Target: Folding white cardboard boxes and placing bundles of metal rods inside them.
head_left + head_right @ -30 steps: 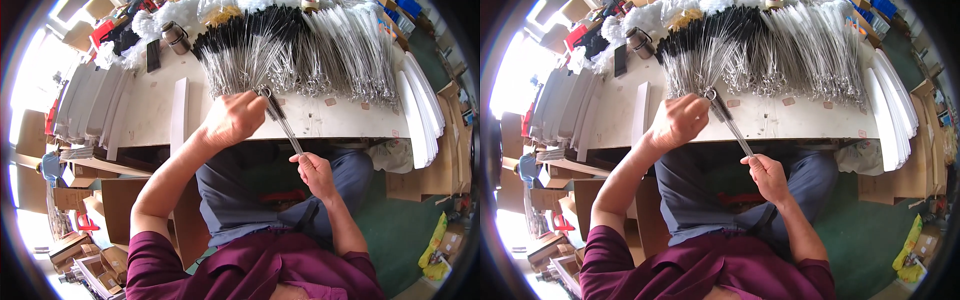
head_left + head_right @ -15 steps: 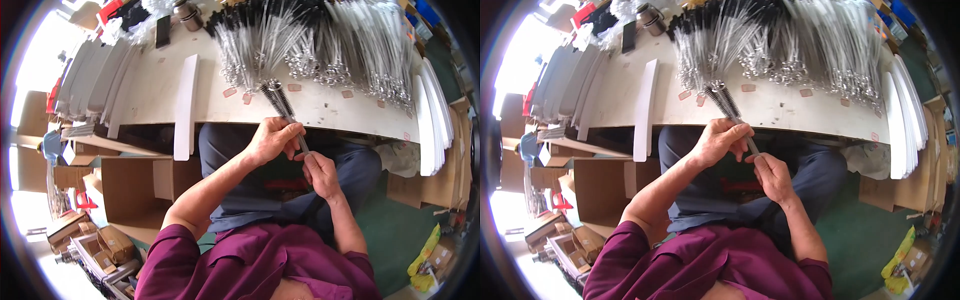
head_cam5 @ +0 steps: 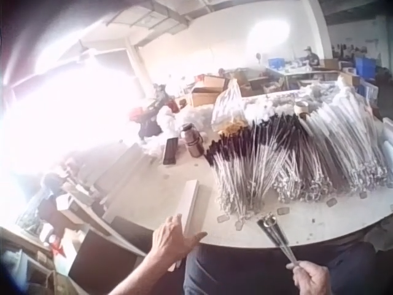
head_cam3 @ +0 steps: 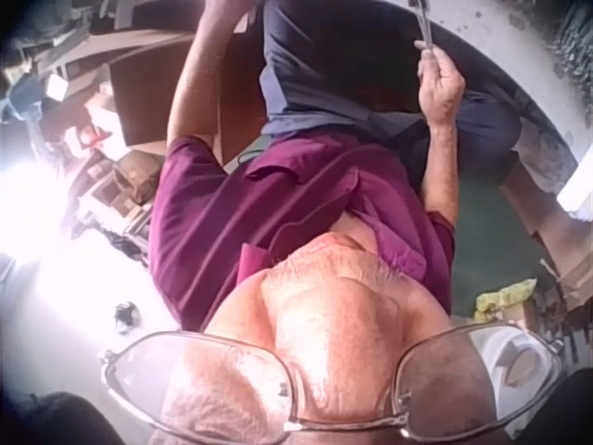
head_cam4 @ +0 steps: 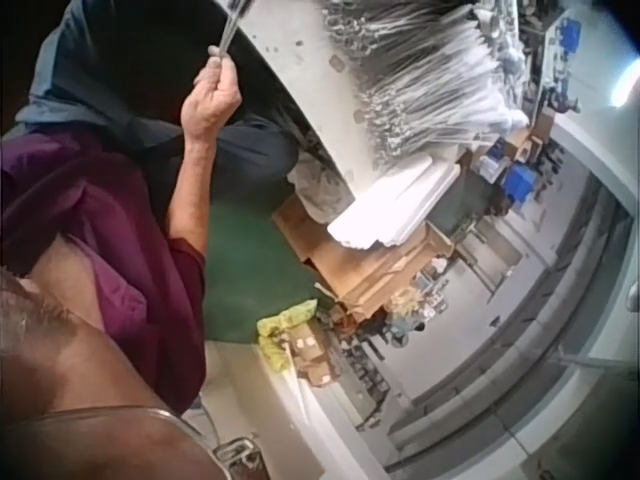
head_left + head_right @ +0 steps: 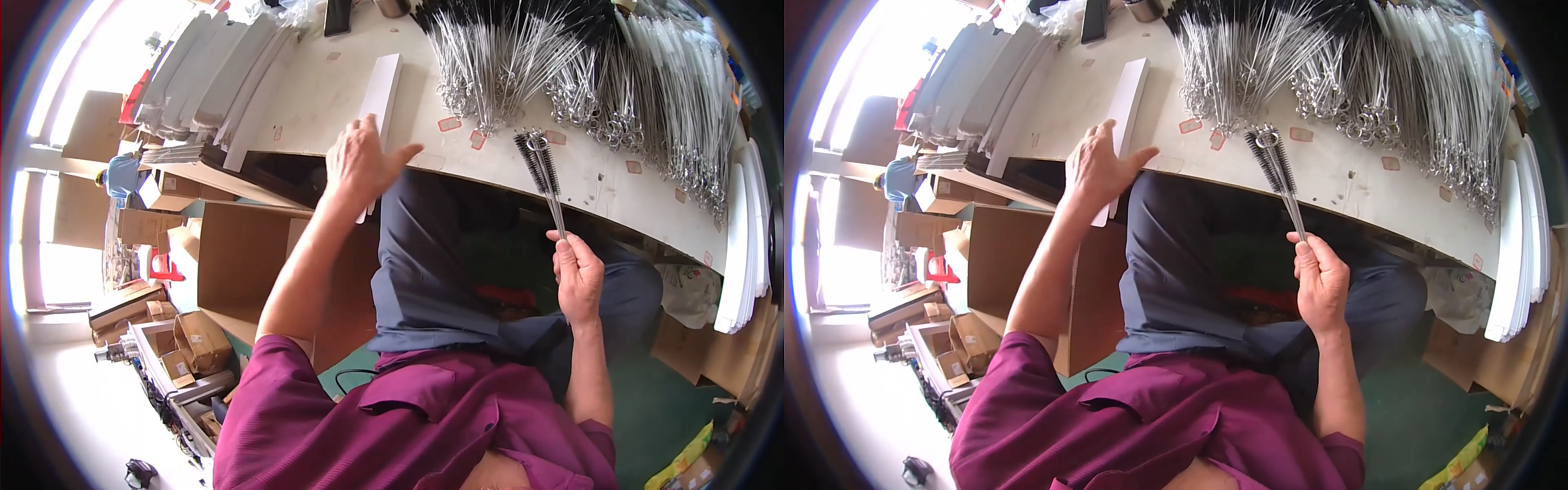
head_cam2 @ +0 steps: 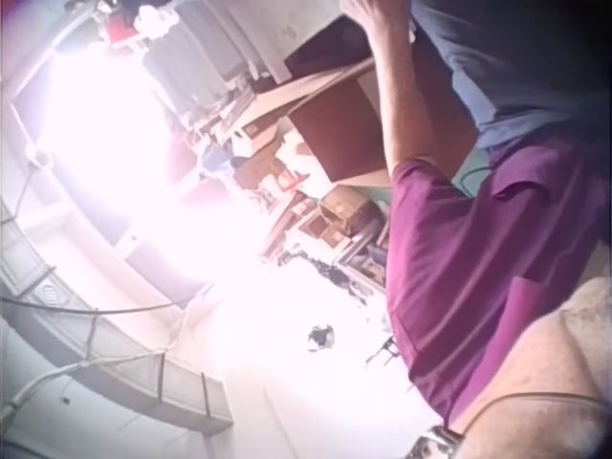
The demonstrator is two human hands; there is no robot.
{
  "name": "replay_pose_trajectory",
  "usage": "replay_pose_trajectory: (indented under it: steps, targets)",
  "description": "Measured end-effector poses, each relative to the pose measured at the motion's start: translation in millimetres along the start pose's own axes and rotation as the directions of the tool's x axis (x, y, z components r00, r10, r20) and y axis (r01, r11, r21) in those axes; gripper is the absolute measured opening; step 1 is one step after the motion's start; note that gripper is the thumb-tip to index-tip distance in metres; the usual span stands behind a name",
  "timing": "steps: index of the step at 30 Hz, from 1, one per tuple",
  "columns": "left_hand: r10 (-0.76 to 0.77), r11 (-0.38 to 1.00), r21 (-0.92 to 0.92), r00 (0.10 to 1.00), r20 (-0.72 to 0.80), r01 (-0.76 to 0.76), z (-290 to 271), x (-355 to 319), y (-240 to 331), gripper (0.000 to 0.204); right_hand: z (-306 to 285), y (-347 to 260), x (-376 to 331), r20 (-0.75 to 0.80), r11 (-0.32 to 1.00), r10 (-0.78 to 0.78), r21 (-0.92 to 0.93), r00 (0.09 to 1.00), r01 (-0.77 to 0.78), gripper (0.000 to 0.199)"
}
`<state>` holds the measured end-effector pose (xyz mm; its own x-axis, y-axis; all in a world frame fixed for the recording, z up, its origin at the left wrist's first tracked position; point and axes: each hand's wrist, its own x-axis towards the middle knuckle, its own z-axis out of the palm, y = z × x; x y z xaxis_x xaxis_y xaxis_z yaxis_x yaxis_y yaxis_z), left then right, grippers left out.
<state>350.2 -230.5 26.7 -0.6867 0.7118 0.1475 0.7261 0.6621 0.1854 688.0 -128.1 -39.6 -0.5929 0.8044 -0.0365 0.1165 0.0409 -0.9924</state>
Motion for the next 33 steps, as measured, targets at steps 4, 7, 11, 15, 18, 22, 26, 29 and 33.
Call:
replay_pose_trajectory:
  steps: [4,7,11,15,18,22,26,29,33]
  targets:
    - [-0.094,0.993,0.089,0.975,0.203,0.077,0,6,-23,0.098,13,-6,0,0.047,0.999,-0.026,-0.02,0.999,0.027,0.026]
    - [-0.054,0.998,0.038,0.979,0.195,0.048,8,4,-40,0.09,16,-4,0,0.069,0.999,-0.033,-0.032,0.997,0.035,0.026]
    - [-0.066,0.998,0.021,0.991,0.113,0.065,5,-5,-50,0.06,17,-3,-3,0.094,0.999,-0.012,-0.032,0.996,0.016,0.025]
    - [-0.208,0.521,-0.694,0.863,0.461,0.497,-19,-7,-54,0.035,17,-7,-8,0.136,0.999,0.003,-0.051,0.991,0.004,0.025]
    - [-0.101,0.061,-0.848,0.848,0.52,0.527,-6,0,-53,0.038,19,-13,-11,0.175,1.0,0.013,-0.016,0.984,-0.01,0.026]
    - [-0.061,-0.258,-0.86,0.881,0.47,0.441,11,0,-35,0.039,21,-24,-17,0.27,0.999,-0.022,-0.016,0.962,0.028,0.025]
    - [-0.02,-0.331,-0.865,0.914,0.406,0.377,15,-1,-9,0.037,22,-31,-27,0.334,1.0,0.025,0.006,0.942,-0.029,0.022]
    - [-0.019,-0.395,-0.855,0.928,0.372,0.335,15,-3,7,0.034,25,-31,-29,0.359,0.999,0.008,-0.037,0.933,0.006,0.019]
    - [-0.044,-0.447,-0.876,0.974,0.224,0.181,15,-8,22,0.035,26,-25,-28,0.354,0.997,0.022,-0.08,0.935,0.007,0.019]
